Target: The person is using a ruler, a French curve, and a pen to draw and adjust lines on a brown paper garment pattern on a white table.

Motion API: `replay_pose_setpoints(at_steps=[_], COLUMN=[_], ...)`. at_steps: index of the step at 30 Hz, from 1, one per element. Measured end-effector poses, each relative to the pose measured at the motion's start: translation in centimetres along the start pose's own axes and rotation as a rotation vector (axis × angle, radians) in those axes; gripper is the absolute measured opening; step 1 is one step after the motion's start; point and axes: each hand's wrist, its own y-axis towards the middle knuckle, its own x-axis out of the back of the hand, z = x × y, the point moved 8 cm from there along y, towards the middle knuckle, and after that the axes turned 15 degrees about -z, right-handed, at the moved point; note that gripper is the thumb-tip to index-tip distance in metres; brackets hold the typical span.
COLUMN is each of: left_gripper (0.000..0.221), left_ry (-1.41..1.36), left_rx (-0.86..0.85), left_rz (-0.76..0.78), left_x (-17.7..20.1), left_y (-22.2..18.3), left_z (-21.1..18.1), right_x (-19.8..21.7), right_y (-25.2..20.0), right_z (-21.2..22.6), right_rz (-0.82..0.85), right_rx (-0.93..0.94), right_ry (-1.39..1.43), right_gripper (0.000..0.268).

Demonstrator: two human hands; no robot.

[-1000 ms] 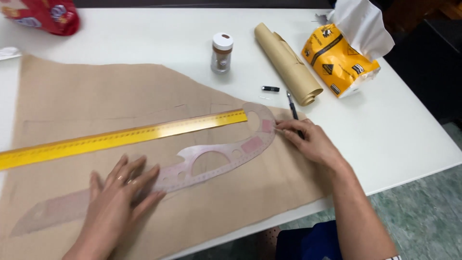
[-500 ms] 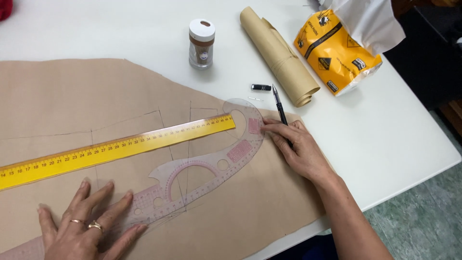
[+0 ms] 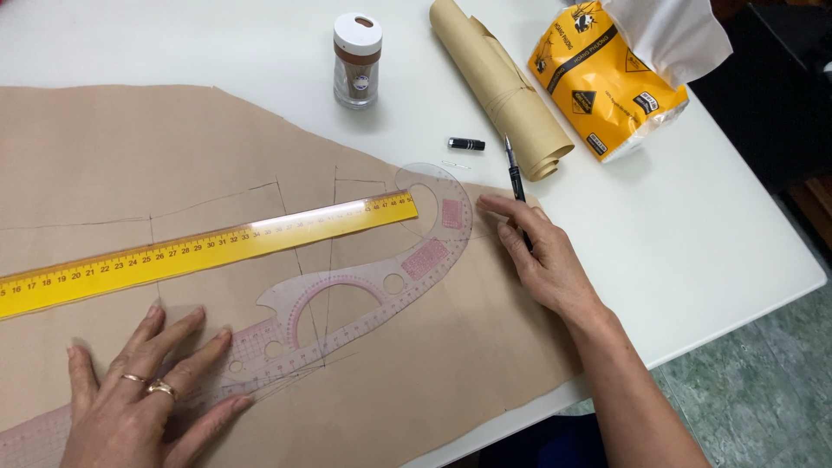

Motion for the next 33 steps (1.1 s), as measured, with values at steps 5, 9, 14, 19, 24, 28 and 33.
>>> replay_pose_setpoints(at_steps=[5,9,14,19,24,28,33], left_gripper=[0.079,0.079,0.072,0.073,0.065,0.053,0.054], left_ry=[-0.012,-0.008,-0.042,-0.099,-0.152,-0.209,-0.276], left_rx=[-0.034,-0.032,-0.008,-0.05,-0.04,-0.072,-0.007], left_rz=[-0.005,0.031,0.023,0.022,0.053,0.028,0.096], left_x=[-0.2,-0.4,0.2,0.5,2.1,2.8,3.7], left_y=[-0.3,-0.4,-0.3,-0.3,0.6,0.9,1.4], left_z=[0.3,0.8,1.0,1.2,0.2,-0.3,-1.0], right_x=[0.1,0.1,-0.3,-0.6,-0.6,-0.7,-0.8], right_y=[0.1,0.1,0.0,0.0,-0.1,-0.1,-0.3], right_z=[0.3,0.5,1.5,1.7,2.1,2.3,2.4], right_rz=[-0.015,-0.025,0.023,0.053,0.055,0.047,0.061], right_rx=[-0.014,0.02,0.055,0.02,0.033,0.071,0.067], right_ry=[0.017,0.021,-0.038,-0.001,0.038,0.029,-0.015], right_gripper=[0.036,0.036,0.036,0.035,0.032,0.029,0.028])
